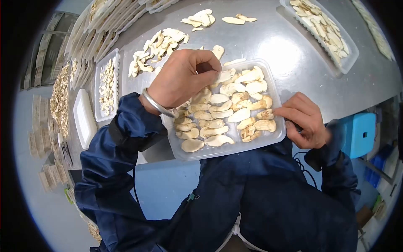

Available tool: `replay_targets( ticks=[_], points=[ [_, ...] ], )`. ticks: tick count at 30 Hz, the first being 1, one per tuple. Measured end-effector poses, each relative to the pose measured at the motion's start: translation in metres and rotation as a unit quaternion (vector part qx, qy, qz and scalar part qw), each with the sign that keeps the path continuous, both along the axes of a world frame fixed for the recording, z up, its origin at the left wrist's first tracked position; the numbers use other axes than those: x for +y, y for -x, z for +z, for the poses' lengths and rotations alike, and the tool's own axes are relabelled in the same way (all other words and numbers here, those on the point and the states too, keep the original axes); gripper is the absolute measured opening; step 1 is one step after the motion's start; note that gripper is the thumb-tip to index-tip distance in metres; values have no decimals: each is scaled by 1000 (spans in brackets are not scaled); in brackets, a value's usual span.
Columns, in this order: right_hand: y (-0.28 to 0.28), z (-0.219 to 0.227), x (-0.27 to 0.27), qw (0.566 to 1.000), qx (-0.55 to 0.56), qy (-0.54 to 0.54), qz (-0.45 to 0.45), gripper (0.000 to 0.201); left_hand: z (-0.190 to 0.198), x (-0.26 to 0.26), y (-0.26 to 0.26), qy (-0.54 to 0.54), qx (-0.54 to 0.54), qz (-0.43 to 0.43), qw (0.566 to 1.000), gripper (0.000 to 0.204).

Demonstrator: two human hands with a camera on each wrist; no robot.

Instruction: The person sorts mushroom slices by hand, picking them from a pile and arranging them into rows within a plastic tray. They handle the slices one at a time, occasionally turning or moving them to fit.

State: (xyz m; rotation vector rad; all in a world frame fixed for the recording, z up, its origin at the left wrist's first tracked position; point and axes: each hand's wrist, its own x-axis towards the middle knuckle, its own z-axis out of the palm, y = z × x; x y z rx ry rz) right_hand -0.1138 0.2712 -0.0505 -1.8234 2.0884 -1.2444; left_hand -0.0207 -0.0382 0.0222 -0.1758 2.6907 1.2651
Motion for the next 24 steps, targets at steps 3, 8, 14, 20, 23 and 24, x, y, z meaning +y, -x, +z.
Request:
replay_targets(
  ticks=[3,8,14,20,23,24],
  points=[
    [0,0,0,1000,5,1,-1,43,-10,2,-2,-64,3,24,998,3],
    [0,-1,-1,1000,7,6,0,43,-12,9,-2,-4,42,23,999,3],
    [-1,0,0,1000,5,2,0,43,-12,9,-4,106,145,-9,984,7],
    [0,1,0,1000,-3,-5,-1,42,5,-18,8,203,155,-2,967,7],
    [-1,3,-1,1000,-11,-5,2,42,-7,-38,35,202,102,-4,974,18],
    [-1,2,-1,1000,-15,-2,2,42,-11,-39,45,197,66,-10,978,22]
  ],
)
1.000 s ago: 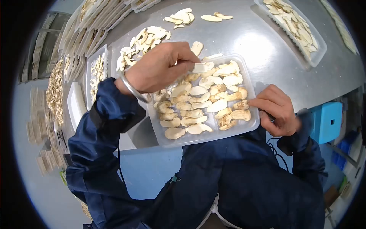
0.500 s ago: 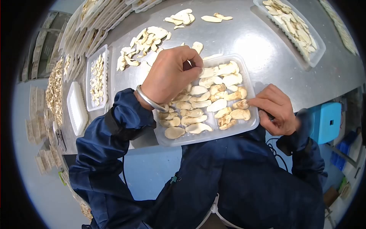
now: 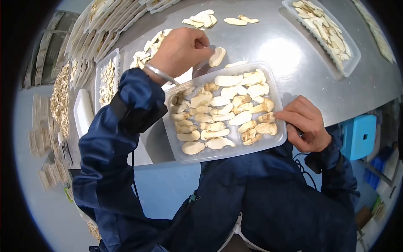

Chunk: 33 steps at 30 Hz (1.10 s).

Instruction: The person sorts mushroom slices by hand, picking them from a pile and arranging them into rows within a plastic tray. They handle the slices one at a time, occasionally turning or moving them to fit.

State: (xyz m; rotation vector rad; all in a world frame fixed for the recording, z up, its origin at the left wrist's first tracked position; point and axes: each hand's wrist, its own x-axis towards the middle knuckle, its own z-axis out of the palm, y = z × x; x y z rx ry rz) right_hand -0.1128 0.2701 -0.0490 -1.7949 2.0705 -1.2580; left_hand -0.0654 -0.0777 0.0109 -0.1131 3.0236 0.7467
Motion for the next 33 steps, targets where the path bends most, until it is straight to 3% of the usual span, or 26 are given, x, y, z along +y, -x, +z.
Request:
replay_targets(
  ticks=[5,11,14,16,18,20,24,30,33],
  points=[
    [0,0,2,1000,-5,-10,-6,43,-8,10,17,2,-107,14,994,31],
    [-1,1,1,1000,-9,-8,-6,44,-12,12,16,-32,-105,17,994,27],
    [-1,1,1,1000,-3,-4,-8,44,-10,7,13,-100,-87,13,991,19],
    [-1,0,1,1000,-1,-3,-8,44,-2,-4,4,-192,8,-14,981,20],
    [0,2,1,1000,3,-4,-6,43,22,-5,-16,-147,-66,61,985,12],
    [0,2,0,1000,6,-4,-4,43,22,-5,-42,-233,-67,83,967,9],
    [1,1,-2,1000,15,1,1,43,8,4,-71,-298,-77,92,947,10],
    [0,1,-1,1000,24,3,-1,42,4,22,-80,-218,-63,120,966,9],
    [1,1,-2,1000,27,2,0,42,6,27,-82,-121,-4,66,991,11]
  ],
)
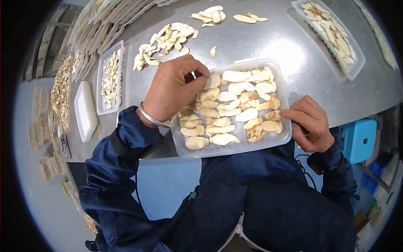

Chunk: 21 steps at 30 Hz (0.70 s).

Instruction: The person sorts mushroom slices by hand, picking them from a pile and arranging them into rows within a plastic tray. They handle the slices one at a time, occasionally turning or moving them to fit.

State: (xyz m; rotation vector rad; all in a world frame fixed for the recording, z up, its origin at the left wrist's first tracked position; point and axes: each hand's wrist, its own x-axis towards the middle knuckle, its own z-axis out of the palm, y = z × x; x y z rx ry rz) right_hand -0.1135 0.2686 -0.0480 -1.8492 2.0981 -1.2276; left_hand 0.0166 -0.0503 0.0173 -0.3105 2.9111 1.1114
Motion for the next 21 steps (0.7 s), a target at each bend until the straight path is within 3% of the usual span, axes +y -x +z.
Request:
replay_targets(
  ticks=[3,9,10,16,19,21],
  points=[
    [0,0,0,1000,0,0,1,42,-3,-2,0,80,85,-39,992,12],
    [1,0,1,1000,-3,-1,4,43,9,-34,23,107,147,16,983,8],
    [1,1,0,1000,-4,-2,5,43,15,-45,34,181,134,2,974,11],
    [0,0,2,1000,-25,0,-3,47,-10,-92,123,236,107,-71,963,26],
    [1,-2,4,999,-41,-4,-3,48,-35,-104,156,297,171,-108,933,31],
    [2,-3,4,999,-38,-3,2,48,-46,-117,176,308,140,-93,936,34]
  ],
)
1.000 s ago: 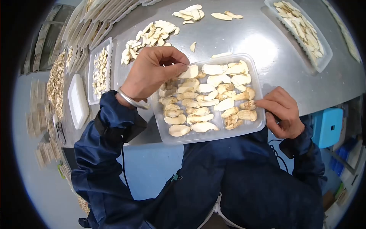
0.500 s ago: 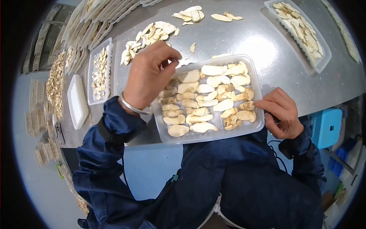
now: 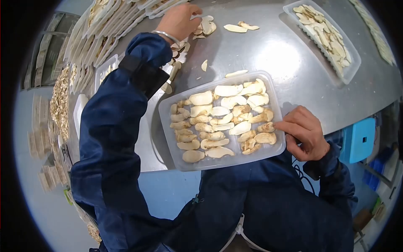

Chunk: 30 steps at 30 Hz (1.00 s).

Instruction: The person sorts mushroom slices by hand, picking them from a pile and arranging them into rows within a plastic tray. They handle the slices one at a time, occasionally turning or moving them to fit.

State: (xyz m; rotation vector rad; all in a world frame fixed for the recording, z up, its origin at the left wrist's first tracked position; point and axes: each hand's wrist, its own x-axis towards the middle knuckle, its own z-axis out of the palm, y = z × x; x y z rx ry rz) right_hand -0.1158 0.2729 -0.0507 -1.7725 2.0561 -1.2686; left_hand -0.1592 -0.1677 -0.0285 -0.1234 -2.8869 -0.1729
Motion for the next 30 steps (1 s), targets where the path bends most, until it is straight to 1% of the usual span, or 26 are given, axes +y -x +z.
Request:
replay_targets(
  ticks=[2,5,8,11,12,14,15,18,20,21,22,24,26,27,28,30],
  points=[
    [0,1,-2,1000,4,3,4,48,-20,-22,17,-20,-17,15,1000,34],
    [1,-1,-2,1000,9,8,5,47,-13,-8,22,-36,-86,68,993,33],
    [1,-1,-1,1000,7,3,6,47,-14,-16,31,-49,-140,55,987,31],
    [0,0,-2,1000,9,2,4,48,-22,-28,29,-117,-140,52,982,29],
    [1,0,-2,1000,9,2,3,49,-19,-34,24,-133,-128,43,982,30],
    [0,0,-1,1000,8,0,1,49,-7,-45,10,-167,-107,26,980,31],
    [0,1,-1,1000,7,-2,-1,49,14,-32,-9,-185,-115,55,975,31],
    [0,3,-2,1000,3,-7,-3,49,59,-5,-56,-260,-163,45,951,30],
    [-1,5,-3,1000,2,-10,-4,48,83,9,-87,-302,-265,101,910,24],
    [-2,6,-3,1000,5,-11,-4,48,82,11,-104,-338,-266,53,901,24],
    [-2,6,-3,1000,8,-12,-5,47,81,21,-122,-357,-251,71,897,23],
    [-3,7,-5,1000,12,-10,-7,46,81,40,-153,-360,-256,125,888,19],
    [-3,6,-5,1000,14,-6,-10,45,73,47,-179,-387,-256,140,875,14],
    [-4,7,-5,1000,14,-7,-11,45,70,53,-189,-415,-253,157,860,10],
    [-4,7,-6,1000,14,-8,-13,45,66,60,-199,-433,-224,153,860,9],
    [-4,6,-7,1000,17,-7,-11,45,63,66,-208,-398,-235,170,870,9]
  ],
)
